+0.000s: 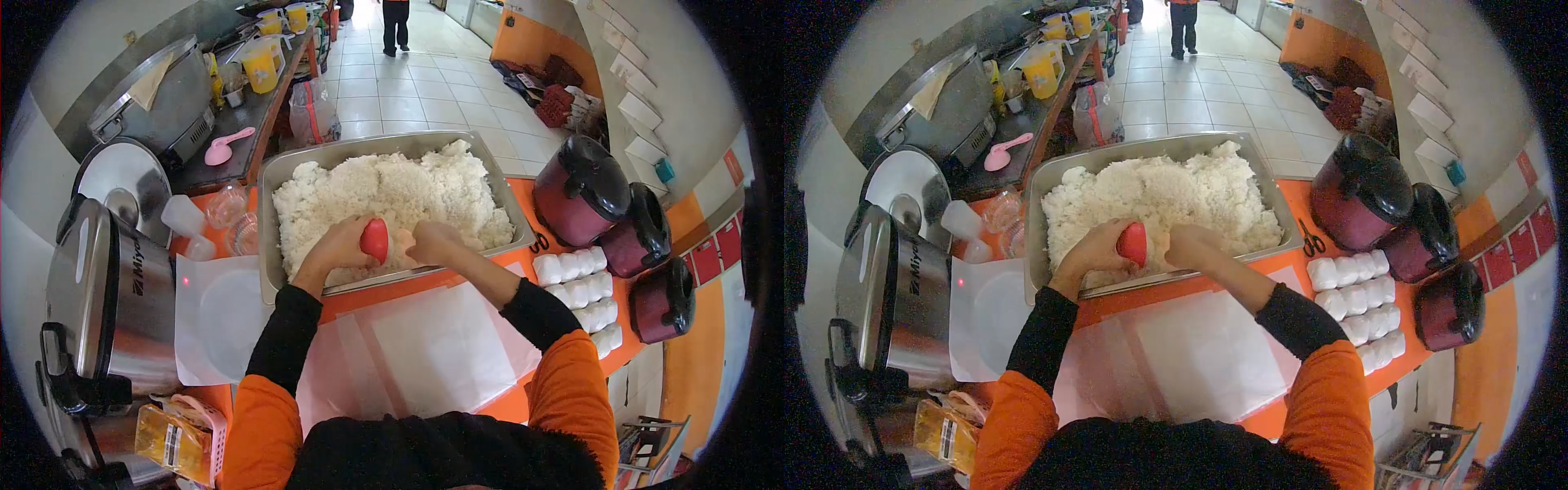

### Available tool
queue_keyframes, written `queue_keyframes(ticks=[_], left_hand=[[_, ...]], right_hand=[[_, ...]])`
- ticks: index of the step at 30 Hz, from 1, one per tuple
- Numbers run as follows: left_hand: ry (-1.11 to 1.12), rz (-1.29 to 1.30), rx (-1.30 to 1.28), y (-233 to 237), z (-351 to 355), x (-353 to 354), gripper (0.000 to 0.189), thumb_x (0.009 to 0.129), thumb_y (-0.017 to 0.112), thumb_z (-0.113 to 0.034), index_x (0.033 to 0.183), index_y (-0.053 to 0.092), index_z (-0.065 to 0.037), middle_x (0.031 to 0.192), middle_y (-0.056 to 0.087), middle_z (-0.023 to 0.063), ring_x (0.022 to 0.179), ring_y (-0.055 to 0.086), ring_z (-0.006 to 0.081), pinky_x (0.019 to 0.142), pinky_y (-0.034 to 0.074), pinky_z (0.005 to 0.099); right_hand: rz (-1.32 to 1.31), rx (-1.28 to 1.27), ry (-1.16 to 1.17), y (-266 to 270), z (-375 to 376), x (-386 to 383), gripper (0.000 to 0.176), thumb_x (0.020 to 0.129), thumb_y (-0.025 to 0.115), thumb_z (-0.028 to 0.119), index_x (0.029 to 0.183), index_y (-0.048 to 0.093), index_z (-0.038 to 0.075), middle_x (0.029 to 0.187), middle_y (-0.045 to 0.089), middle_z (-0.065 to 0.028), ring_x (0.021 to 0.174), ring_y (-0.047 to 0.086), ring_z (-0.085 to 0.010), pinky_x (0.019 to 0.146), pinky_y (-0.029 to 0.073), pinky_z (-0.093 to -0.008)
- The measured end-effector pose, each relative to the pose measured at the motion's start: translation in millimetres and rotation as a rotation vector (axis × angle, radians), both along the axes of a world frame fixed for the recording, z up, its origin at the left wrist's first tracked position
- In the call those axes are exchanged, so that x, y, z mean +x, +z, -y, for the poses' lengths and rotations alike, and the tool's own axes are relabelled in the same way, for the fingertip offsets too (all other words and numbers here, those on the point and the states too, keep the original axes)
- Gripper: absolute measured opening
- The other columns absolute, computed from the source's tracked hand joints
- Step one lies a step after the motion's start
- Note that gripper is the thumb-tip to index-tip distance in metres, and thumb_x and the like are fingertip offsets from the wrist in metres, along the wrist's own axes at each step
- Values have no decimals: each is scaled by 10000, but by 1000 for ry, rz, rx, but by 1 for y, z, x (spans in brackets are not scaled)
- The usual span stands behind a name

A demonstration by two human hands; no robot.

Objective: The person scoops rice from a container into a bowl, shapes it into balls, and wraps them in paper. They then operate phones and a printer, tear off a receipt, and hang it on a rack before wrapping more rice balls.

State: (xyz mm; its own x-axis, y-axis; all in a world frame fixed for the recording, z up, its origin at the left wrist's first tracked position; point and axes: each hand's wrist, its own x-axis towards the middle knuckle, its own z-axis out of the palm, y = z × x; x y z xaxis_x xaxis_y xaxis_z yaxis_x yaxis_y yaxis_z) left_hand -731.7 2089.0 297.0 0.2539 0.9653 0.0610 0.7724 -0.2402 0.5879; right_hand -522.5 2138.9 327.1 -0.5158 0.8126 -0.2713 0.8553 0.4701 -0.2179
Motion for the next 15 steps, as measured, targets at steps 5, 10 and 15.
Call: queue_keyframes(ticks=[5,10,15], left_hand=[[15,-11,33,3,0,3,839,522,836,-287,1253,504,-45,1115,587,201,1031,583,373,887,482,414],[208,56,124,11,13,6,911,531,867,-259,1294,429,-21,1213,487,203,1053,564,374,892,479,418],[496,388,471,-9,31,-4,908,572,886,-277,1248,387,67,1177,466,198,1020,563,294,886,476,391]], right_hand=[[0,27,50,28,30,-14,224,749,649,229,835,703,29,840,684,-194,815,676,-344,719,531,-430],[23,196,61,53,48,-13,288,825,631,299,937,678,38,835,682,-169,815,670,-340,687,527,-419],[-170,350,-1,82,23,21,420,901,569,341,1203,585,50,946,682,-150,874,661,-336,720,525,-410]])
